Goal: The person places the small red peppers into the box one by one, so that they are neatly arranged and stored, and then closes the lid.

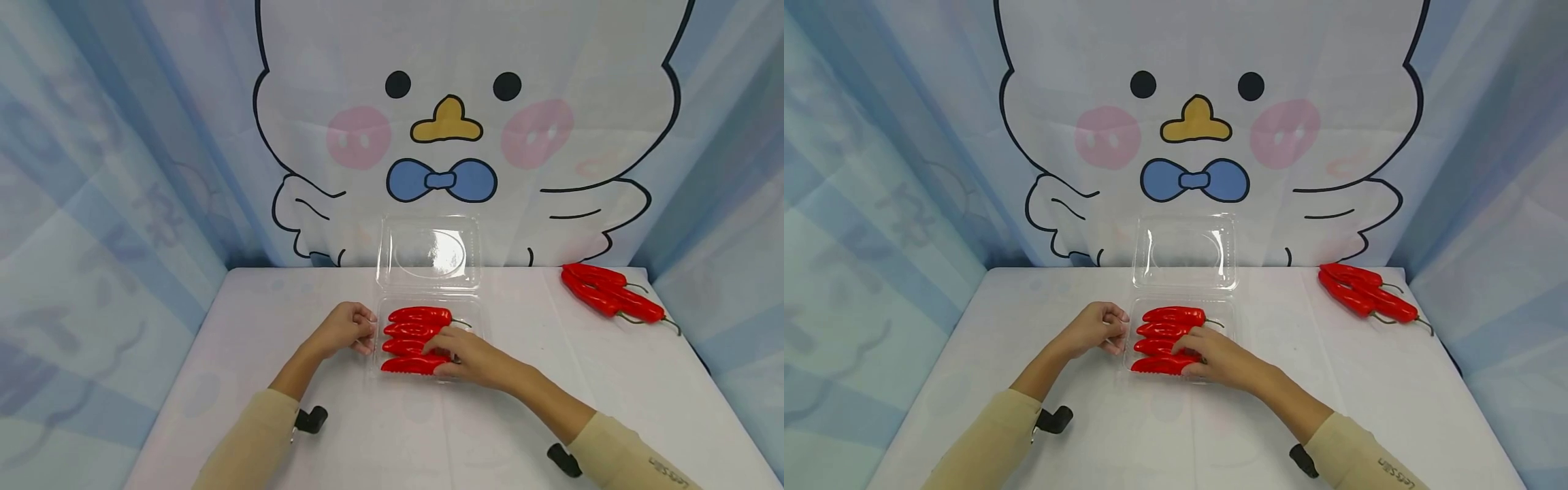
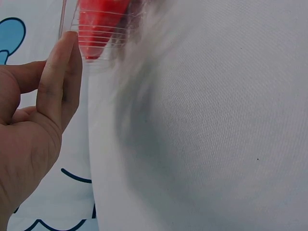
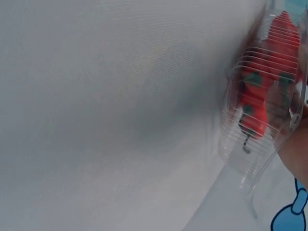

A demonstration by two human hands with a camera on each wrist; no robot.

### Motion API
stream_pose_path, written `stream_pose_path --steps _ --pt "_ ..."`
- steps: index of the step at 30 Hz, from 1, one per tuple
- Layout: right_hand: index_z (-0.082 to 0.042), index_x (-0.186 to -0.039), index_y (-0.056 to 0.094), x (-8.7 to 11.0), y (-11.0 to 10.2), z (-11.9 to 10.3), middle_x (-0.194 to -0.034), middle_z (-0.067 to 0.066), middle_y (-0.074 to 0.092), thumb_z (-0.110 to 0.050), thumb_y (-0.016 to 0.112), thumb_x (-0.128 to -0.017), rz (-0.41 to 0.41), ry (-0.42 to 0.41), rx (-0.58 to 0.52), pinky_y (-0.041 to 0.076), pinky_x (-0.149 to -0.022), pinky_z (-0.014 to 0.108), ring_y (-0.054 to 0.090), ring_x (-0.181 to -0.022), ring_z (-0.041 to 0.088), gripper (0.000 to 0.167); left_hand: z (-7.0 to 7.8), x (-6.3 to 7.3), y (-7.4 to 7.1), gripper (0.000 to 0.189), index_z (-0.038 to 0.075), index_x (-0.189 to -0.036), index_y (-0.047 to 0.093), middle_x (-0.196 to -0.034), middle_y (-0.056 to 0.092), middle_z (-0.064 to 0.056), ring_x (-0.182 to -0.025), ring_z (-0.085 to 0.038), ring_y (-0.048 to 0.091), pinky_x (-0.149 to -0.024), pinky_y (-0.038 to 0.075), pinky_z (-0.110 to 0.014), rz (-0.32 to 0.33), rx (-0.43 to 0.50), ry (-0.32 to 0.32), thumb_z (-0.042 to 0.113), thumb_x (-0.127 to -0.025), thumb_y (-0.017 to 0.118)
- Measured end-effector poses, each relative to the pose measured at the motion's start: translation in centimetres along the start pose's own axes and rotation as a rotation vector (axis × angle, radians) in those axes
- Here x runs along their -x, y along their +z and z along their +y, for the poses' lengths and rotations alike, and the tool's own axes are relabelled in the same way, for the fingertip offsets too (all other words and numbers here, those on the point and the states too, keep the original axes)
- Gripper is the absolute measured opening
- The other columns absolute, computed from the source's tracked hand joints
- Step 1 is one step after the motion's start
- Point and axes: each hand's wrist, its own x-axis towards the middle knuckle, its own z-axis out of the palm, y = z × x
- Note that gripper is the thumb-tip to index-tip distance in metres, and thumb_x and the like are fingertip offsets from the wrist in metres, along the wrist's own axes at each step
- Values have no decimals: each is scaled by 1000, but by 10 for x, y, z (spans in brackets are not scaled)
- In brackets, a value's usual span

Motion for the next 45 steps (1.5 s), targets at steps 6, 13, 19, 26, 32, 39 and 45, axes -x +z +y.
stream_pose_path --steps 6,13,19,26,32,39,45 --pt "-21 -124 70 1 -2 0 -110 -8 64 -25 81 -90 -4 2 29 56 -78 19 58 -97 13 36 2 1 1 17 -7 -113 60 -83 64 -14 -62 -17 71 -59 64 -31 0 6 2 -1 -98 64" --pt "-21 -127 70 1 -6 0 -112 -9 66 -31 80 -91 -9 -17 81 58 -81 22 57 -98 9 38 0 -1 1 17 -6 -113 61 -84 64 -14 -62 -17 72 -60 64 -30 5 2 -3 0 -98 65" --pt "-18 -128 70 3 -13 -4 -119 -2 66 -32 81 -90 6 -17 80 62 -85 29 60 -105 12 42 1 0 0 18 -5 -113 61 -84 64 -14 -62 -18 72 -60 64 -30 17 -1 -9 1 -97 67" --pt "-18 -129 69 9 -23 -3 -125 1 66 -31 80 -91 36 23 69 64 -84 35 63 -110 19 42 0 0 0 18 -4 -113 61 -86 65 -15 -63 -19 72 -61 64 -30 26 -12 0 2 -98 67" --pt "-17 -130 69 17 -33 1 -119 4 67 -33 78 -92 81 46 57 64 -85 35 64 -109 23 42 -2 0 0 18 -4 -114 61 -86 65 -15 -63 -19 72 -61 64 -30 20 -10 -2 2 -98 67" --pt "-17 -133 66 35 -49 16 -119 5 68 -27 80 -91 182 110 92 62 -84 29 66 -108 24 46 -1 0 0 18 -4 -114 61 -86 66 -15 -63 -19 72 -61 64 -30 20 -18 0 2 -98 67" --pt "-18 -132 66 54 -64 31 -118 8 69 -25 82 -89 274 173 142 64 -83 35 67 -105 27 47 -2 0 1 18 -4 -114 61 -86 66 -15 -63 -18 72 -61 64 -29 34 -31 -5 3 -98 67"
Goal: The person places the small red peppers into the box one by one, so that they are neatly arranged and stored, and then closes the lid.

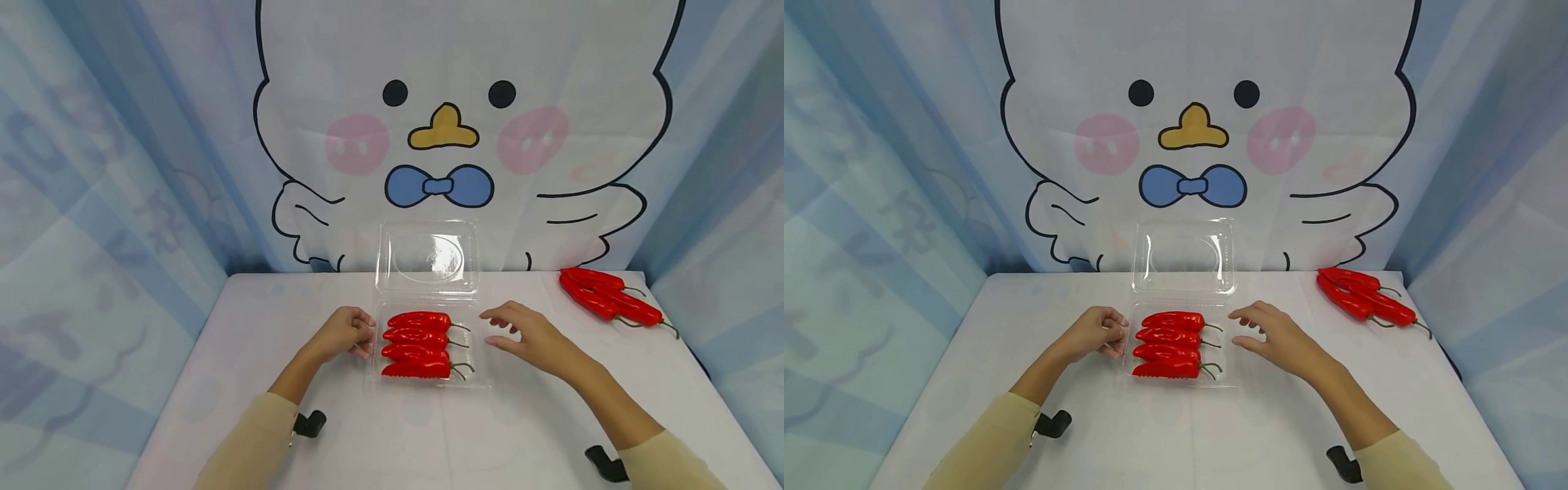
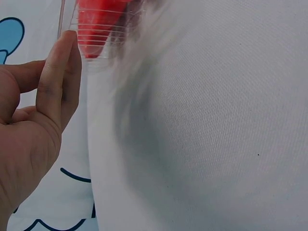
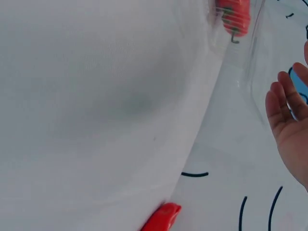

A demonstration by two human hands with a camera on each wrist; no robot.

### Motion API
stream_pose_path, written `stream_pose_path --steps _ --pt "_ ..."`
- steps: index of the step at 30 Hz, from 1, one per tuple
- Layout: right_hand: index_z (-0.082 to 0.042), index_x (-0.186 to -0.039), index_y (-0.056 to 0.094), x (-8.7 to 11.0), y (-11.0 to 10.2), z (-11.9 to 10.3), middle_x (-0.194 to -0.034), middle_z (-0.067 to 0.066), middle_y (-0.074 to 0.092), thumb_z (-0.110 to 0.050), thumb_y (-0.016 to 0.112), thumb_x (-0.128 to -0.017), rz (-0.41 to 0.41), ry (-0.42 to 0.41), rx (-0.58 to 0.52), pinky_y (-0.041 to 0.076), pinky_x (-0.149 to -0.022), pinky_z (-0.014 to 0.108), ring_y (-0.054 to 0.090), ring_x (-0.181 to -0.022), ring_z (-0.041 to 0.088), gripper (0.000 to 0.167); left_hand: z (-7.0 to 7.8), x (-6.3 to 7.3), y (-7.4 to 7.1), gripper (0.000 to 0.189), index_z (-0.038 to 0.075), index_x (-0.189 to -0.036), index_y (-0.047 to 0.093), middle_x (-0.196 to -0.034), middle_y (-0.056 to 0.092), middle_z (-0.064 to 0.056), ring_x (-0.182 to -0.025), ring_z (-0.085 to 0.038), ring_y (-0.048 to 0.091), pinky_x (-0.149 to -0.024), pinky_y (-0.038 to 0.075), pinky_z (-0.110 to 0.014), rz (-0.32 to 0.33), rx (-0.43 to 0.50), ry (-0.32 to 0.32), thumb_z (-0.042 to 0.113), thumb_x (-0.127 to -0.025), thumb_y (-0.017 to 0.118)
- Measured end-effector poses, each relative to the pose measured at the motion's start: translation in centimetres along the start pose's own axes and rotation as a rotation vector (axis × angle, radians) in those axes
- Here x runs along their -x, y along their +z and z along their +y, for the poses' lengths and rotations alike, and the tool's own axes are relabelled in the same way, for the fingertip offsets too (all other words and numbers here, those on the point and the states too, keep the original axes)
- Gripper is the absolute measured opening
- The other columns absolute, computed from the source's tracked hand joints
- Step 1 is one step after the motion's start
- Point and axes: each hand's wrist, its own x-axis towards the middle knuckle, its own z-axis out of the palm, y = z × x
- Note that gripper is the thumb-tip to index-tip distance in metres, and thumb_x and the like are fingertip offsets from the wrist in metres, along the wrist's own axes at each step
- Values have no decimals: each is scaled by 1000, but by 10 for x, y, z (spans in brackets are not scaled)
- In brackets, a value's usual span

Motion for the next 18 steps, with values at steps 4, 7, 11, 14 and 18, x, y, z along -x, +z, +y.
stream_pose_path --steps 4,7,11,14,18 --pt "-16 -133 65 8 -15 12 -118 10 69 -28 81 -90 43 46 26 65 -84 46 67 -103 28 48 1 1 0 18 -4 -114 61 -87 66 -15 -63 -19 72 -61 64 -29 3 2 -4 3 -98 67" --pt "-13 -134 64 12 -26 20 -119 11 69 -31 80 -90 70 62 41 65 -84 47 67 -102 27 50 2 1 -1 19 -4 -114 61 -87 66 -15 -63 -19 72 -61 64 -30 5 5 -5 3 -98 67" --pt "-11 -135 63 17 -39 33 -120 15 69 -28 81 -90 108 85 57 65 -83 50 67 -102 30 52 3 2 -1 19 -4 -114 61 -87 66 -15 -63 -19 72 -61 64 -30 4 5 -9 3 -98 67" --pt "-8 -136 62 21 -46 46 -120 18 68 -29 81 -90 128 115 73 64 -83 53 68 -103 35 54 2 2 0 18 -4 -114 61 -87 66 -15 -63 -19 72 -61 64 -30 0 -2 -10 3 -98 67" --pt "-4 -138 58 25 -54 63 -128 24 64 -31 81 -90 139 176 68 61 -88 60 63 -112 43 60 1 2 0 18 -4 -114 61 -87 66 -15 -64 -19 72 -61 64 -30 2 -5 -12 3 -98 67"
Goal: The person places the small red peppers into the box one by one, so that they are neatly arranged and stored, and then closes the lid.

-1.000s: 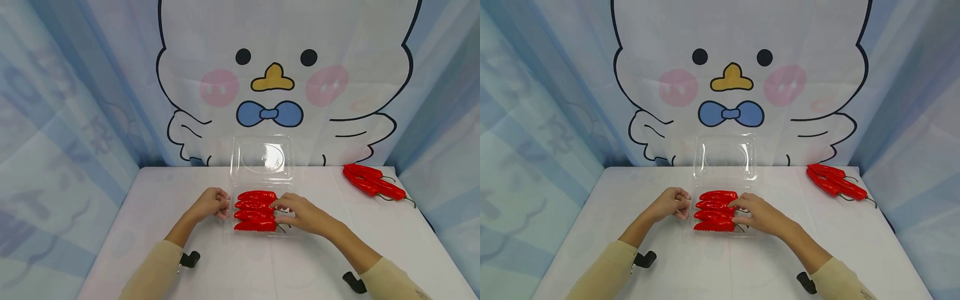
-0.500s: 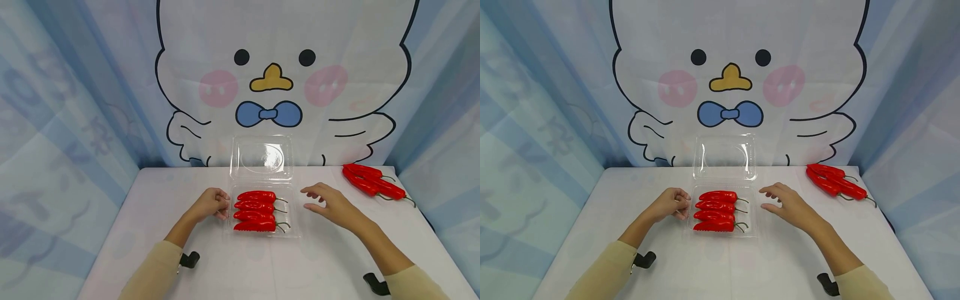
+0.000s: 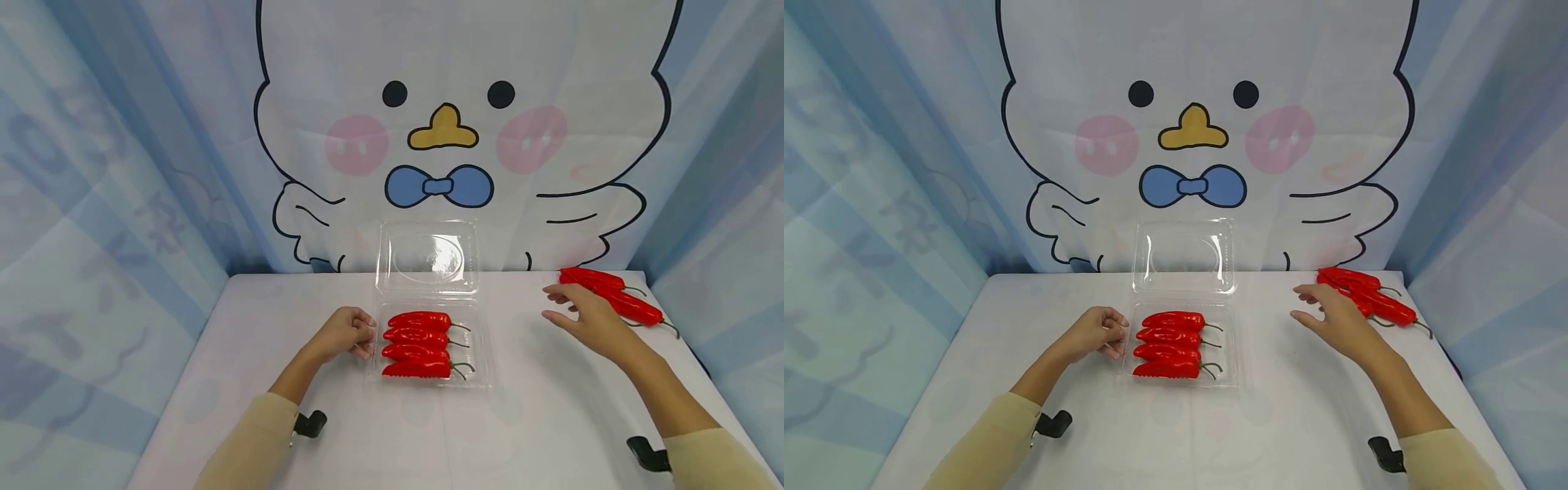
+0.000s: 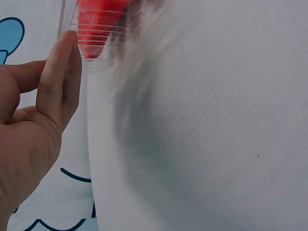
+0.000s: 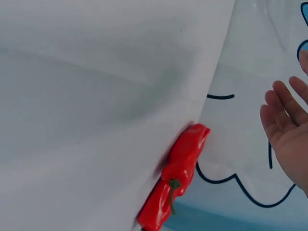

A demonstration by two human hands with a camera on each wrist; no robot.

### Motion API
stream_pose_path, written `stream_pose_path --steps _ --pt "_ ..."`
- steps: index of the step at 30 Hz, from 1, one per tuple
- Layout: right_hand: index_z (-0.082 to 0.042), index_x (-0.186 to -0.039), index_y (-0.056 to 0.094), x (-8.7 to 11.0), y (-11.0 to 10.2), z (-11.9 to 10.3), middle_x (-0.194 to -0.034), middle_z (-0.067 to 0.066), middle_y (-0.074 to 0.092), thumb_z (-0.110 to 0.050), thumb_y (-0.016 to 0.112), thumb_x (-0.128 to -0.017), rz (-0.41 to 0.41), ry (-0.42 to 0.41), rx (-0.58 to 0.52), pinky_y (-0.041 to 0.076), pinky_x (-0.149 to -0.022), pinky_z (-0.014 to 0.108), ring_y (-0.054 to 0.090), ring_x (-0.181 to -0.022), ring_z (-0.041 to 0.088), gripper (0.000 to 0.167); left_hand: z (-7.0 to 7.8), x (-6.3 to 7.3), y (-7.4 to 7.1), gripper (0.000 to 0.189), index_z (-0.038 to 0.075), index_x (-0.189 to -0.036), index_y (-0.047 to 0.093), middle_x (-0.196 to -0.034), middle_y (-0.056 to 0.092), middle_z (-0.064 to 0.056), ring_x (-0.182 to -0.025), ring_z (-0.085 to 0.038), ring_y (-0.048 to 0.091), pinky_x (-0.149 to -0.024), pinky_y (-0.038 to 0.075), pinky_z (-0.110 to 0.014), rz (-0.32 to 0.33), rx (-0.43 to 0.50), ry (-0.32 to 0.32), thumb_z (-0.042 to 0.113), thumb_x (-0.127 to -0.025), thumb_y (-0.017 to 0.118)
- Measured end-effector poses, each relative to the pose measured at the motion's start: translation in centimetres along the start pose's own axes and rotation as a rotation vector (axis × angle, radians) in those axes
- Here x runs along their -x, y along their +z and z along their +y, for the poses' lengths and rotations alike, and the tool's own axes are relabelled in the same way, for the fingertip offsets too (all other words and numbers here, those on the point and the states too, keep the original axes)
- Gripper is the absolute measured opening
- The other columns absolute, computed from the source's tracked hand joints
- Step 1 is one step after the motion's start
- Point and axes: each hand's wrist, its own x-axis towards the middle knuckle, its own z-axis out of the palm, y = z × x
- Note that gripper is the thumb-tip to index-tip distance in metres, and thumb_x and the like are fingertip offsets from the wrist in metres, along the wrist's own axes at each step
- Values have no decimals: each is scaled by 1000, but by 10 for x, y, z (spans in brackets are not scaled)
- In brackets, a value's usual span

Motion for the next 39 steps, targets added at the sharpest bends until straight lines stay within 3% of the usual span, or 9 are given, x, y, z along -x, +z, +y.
stream_pose_path --steps 6,12,26,39 --pt "0 -146 49 -3 -10 24 -146 30 49 -33 80 -90 -20 93 6 49 -99 71 43 -135 53 72 -2 -2 0 18 -3 -114 61 -88 66 -15 -64 -18 72 -61 64 -30 0 -7 3 4 -98 67" --pt "1 -150 42 -10 -14 42 -149 36 42 -38 79 -90 -52 153 47 51 -91 74 39 -132 59 81 -3 -2 -1 18 -3 -114 61 -87 66 -15 -64 -19 73 -61 64 -30 -3 4 1 4 -98 67" --pt "7 -153 34 -20 -13 86 -145 40 38 -28 71 -97 -124 290 68 54 -90 73 36 -127 61 76 -1 -2 -2 17 -4 -113 60 -86 65 -15 -63 -19 72 -61 64 -30 -23 16 10 2 -98 66" --pt "12 -148 39 -27 -11 97 -142 42 39 -18 66 -99 -133 373 105 51 -94 74 35 -125 62 64 -1 -3 -3 16 -4 -112 61 -84 65 -14 -62 -19 72 -61 64 -30 -28 10 13 2 -98 66"
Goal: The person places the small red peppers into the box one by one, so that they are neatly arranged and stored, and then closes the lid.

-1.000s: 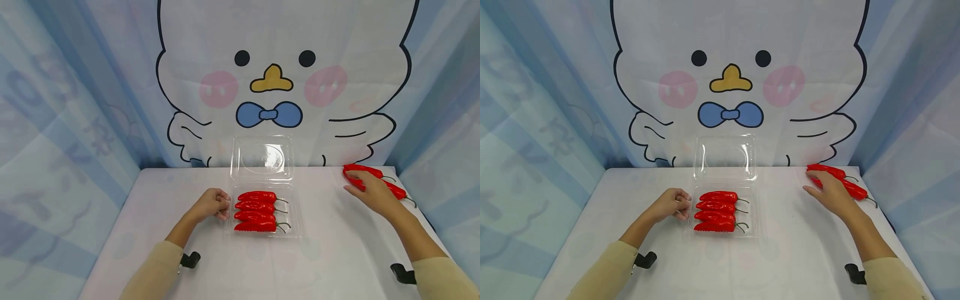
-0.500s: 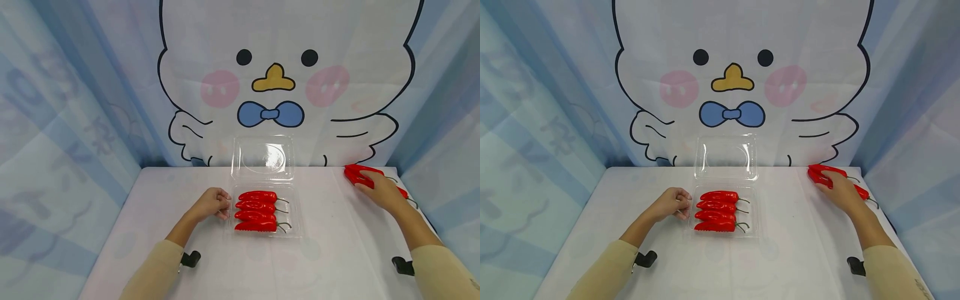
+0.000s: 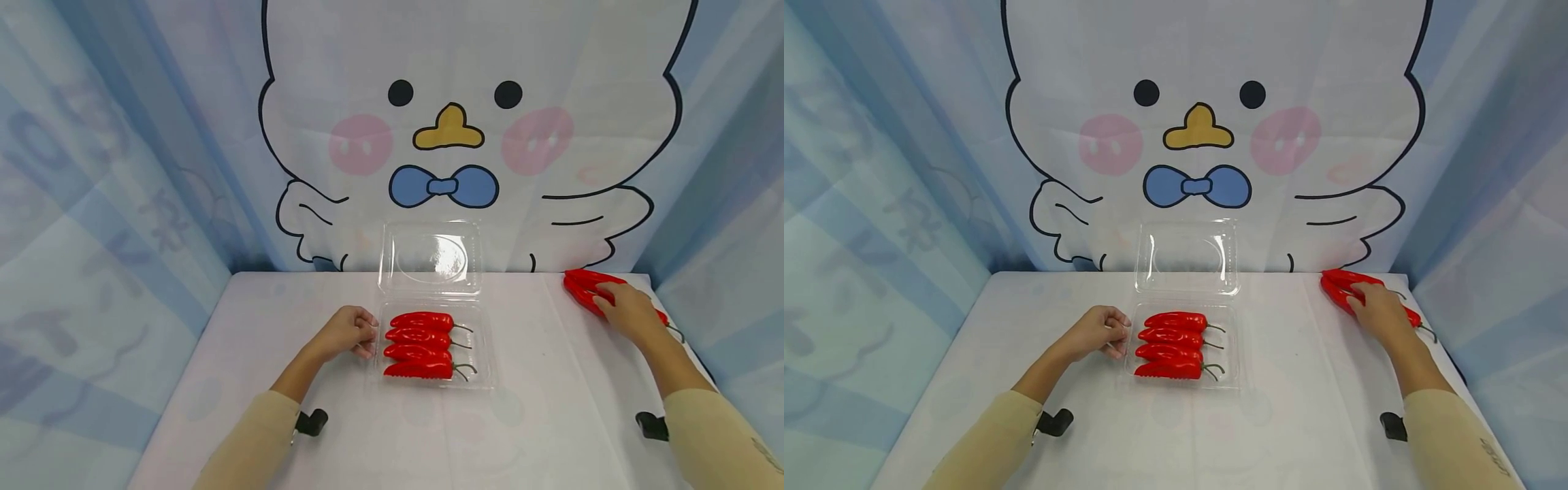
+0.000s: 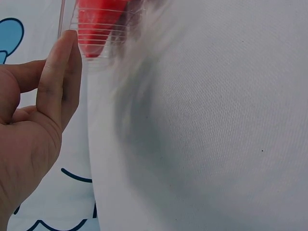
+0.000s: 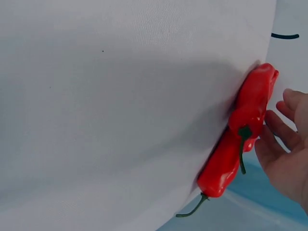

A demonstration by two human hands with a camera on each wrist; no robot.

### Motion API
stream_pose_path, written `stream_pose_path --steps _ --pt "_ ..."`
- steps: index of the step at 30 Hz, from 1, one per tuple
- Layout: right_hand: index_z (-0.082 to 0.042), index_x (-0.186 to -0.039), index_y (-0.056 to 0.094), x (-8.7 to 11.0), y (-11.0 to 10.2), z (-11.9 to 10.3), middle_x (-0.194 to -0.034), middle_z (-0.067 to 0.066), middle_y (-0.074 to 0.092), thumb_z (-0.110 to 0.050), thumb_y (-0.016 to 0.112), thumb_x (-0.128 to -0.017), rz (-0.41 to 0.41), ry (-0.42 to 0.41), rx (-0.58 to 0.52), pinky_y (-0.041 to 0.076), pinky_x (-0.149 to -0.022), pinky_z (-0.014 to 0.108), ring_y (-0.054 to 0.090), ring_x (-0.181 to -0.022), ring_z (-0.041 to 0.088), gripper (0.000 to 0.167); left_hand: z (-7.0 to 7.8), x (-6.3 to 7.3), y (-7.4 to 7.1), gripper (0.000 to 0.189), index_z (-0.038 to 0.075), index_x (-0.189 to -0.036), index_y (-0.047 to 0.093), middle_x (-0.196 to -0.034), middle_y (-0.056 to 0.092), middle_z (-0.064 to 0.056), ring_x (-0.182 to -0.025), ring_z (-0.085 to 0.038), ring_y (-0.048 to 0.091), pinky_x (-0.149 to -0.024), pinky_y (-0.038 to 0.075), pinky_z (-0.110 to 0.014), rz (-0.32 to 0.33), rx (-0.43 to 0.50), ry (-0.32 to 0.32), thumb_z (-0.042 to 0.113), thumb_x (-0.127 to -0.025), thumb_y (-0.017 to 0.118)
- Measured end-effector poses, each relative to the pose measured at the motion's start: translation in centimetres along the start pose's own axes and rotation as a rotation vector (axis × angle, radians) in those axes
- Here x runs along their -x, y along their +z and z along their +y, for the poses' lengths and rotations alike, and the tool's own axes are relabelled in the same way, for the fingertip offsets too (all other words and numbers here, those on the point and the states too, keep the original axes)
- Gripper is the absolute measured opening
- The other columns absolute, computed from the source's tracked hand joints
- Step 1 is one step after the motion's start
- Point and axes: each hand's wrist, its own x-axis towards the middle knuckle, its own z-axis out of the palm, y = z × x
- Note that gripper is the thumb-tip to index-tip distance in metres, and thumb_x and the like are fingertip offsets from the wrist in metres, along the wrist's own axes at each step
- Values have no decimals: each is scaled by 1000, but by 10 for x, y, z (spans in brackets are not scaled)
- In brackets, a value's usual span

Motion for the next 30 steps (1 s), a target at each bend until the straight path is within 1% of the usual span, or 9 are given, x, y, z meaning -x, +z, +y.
stream_pose_path --steps 8,14,20,25,30 --pt "15 -141 46 -4 6 4 -135 41 47 -12 66 -99 26 -22 8 48 -97 75 40 -123 60 54 0 0 1 16 -4 -112 61 -85 66 -14 -63 -19 72 -62 64 -31 -6 -2 0 3 -98 66" --pt "13 -140 49 -4 12 6 -134 42 45 -8 66 -98 25 2 -4 51 -95 73 40 -121 60 50 1 1 0 17 -4 -112 61 -85 67 -14 -62 -18 72 -61 64 -30 -4 -4 4 3 -98 67" --pt "10 -138 53 -2 16 7 -135 41 45 -5 65 -97 37 2 -20 52 -94 73 40 -121 60 45 -1 0 0 17 -4 -113 61 -85 67 -14 -63 -18 72 -62 64 -30 -6 -9 5 4 -98 67" --pt "8 -141 51 0 18 7 -138 39 47 -7 66 -98 27 15 -58 50 -98 72 42 -123 57 48 -1 0 0 17 -4 -112 61 -84 67 -15 -62 -19 72 -61 64 -30 -4 -9 9 3 -98 67" --pt "8 -142 45 2 19 5 -135 39 48 -7 66 -98 39 26 -93 51 -99 69 46 -120 56 51 0 0 0 16 -4 -112 61 -84 66 -15 -61 -19 72 -61 64 -30 -2 -6 11 3 -98 67"
